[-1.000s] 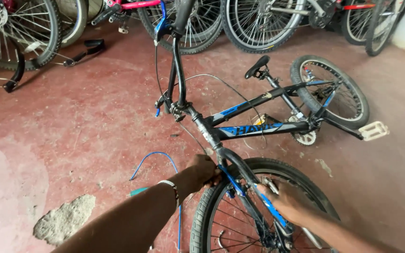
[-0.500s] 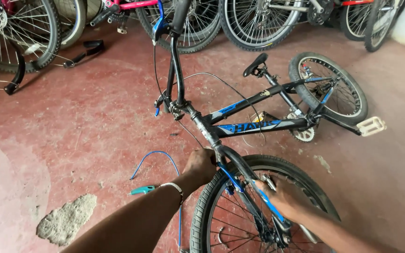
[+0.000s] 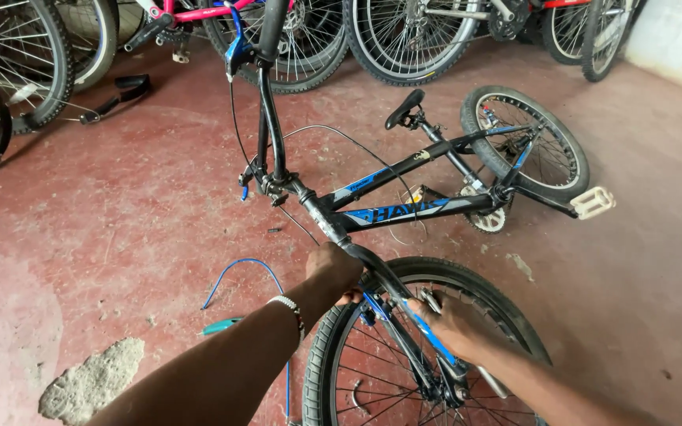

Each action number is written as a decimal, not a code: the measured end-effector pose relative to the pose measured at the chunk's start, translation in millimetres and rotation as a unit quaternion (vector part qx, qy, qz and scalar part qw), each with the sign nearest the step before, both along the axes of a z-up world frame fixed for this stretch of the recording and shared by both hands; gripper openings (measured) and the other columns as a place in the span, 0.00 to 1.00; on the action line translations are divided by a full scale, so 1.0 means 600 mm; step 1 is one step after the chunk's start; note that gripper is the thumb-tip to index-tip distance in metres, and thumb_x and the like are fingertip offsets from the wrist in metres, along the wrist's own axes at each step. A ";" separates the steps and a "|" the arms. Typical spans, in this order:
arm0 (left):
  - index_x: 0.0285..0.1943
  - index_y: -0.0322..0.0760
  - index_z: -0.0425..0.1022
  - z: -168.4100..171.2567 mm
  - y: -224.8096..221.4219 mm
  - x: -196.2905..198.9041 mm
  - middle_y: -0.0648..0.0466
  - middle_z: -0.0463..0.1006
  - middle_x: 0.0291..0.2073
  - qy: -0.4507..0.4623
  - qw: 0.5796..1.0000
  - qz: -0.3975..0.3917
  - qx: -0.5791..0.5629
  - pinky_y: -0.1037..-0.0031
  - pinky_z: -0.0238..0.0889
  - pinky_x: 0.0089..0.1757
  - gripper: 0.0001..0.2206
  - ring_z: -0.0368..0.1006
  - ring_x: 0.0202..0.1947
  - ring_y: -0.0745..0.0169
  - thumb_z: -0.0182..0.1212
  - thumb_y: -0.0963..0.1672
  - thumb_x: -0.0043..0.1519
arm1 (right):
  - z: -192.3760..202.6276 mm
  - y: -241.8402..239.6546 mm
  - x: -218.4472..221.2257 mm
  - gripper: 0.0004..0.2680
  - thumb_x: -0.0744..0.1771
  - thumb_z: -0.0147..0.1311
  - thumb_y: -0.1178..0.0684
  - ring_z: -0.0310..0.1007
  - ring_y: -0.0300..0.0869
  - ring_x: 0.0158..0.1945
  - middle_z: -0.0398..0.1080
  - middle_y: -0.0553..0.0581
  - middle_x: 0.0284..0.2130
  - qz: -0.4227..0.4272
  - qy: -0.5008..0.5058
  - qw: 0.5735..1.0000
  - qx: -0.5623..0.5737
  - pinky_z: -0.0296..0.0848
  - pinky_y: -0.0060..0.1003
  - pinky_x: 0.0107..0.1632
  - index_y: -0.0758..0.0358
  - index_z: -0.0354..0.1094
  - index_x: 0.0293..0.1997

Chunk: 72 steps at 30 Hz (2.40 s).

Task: Installing and adjusting a brake or gear cable on a bicycle using pliers to pull it taut.

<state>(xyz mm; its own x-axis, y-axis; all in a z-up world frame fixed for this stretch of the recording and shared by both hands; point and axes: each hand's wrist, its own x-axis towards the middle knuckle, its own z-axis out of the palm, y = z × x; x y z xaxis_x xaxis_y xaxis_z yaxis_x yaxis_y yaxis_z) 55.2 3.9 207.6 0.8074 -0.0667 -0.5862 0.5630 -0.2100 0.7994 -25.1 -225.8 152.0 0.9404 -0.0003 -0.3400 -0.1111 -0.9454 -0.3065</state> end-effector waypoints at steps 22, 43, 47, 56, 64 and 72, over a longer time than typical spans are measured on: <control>0.44 0.37 0.82 -0.017 0.092 0.036 0.49 0.85 0.45 -0.353 0.844 -0.364 0.174 0.70 0.81 0.46 0.13 0.83 0.45 0.57 0.47 0.38 0.66 | -0.016 -0.020 0.006 0.33 0.64 0.31 0.19 0.56 0.35 0.17 0.53 0.48 0.17 -0.057 0.056 0.996 0.045 0.57 0.34 0.20 0.65 0.68 0.43; 0.38 0.43 0.85 0.031 0.047 0.061 0.57 0.84 0.44 -0.274 0.824 -0.407 0.283 0.75 0.73 0.30 0.11 0.75 0.28 0.65 0.57 0.36 0.60 | -0.048 -0.029 0.017 0.28 0.65 0.35 0.20 0.51 0.32 0.13 0.49 0.44 0.14 -0.066 0.043 0.994 0.074 0.52 0.30 0.16 0.58 0.67 0.37; 0.33 0.38 0.86 0.008 0.038 0.073 0.53 0.83 0.36 -0.231 0.887 -0.333 0.220 0.74 0.71 0.26 0.04 0.71 0.21 0.64 0.68 0.37 0.55 | -0.038 -0.021 0.005 0.33 0.63 0.34 0.19 0.51 0.33 0.13 0.50 0.44 0.14 -0.076 0.027 0.994 0.071 0.47 0.31 0.16 0.65 0.69 0.46; 0.45 0.35 0.86 -0.044 0.082 0.081 0.54 0.86 0.33 -0.214 0.917 -0.327 0.081 0.72 0.77 0.33 0.19 0.80 0.26 0.61 0.50 0.31 0.56 | 0.039 0.026 -0.004 0.25 0.66 0.33 0.23 0.67 0.35 0.18 0.65 0.45 0.18 -0.084 0.036 0.996 0.014 0.66 0.32 0.22 0.50 0.63 0.56; 0.45 0.38 0.87 -0.051 0.089 0.079 0.55 0.87 0.33 -0.270 0.891 -0.349 0.110 0.78 0.76 0.35 0.10 0.79 0.29 0.69 0.66 0.36 0.57 | 0.043 0.063 0.029 0.10 0.69 0.54 0.42 0.61 0.35 0.15 0.68 0.47 0.20 -0.063 -0.133 0.983 0.110 0.63 0.30 0.15 0.56 0.70 0.38; 0.37 0.36 0.85 -0.055 0.056 0.129 0.41 0.83 0.25 -0.175 0.894 -0.393 0.127 0.69 0.81 0.32 0.08 0.83 0.25 0.49 0.74 0.36 0.51 | 0.131 0.124 0.057 0.09 0.61 0.64 0.51 0.69 0.42 0.13 0.76 0.62 0.16 -0.127 -0.089 0.928 0.338 0.63 0.29 0.16 0.67 0.73 0.34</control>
<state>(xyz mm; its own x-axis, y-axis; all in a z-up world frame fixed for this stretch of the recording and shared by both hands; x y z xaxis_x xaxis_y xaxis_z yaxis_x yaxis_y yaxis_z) 132.7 37.5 174.4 0.7059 -0.5953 -0.3838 -0.1135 -0.6300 0.7683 9.0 -151.7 230.9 0.9803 -0.0733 -0.1833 -0.1958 -0.4805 -0.8549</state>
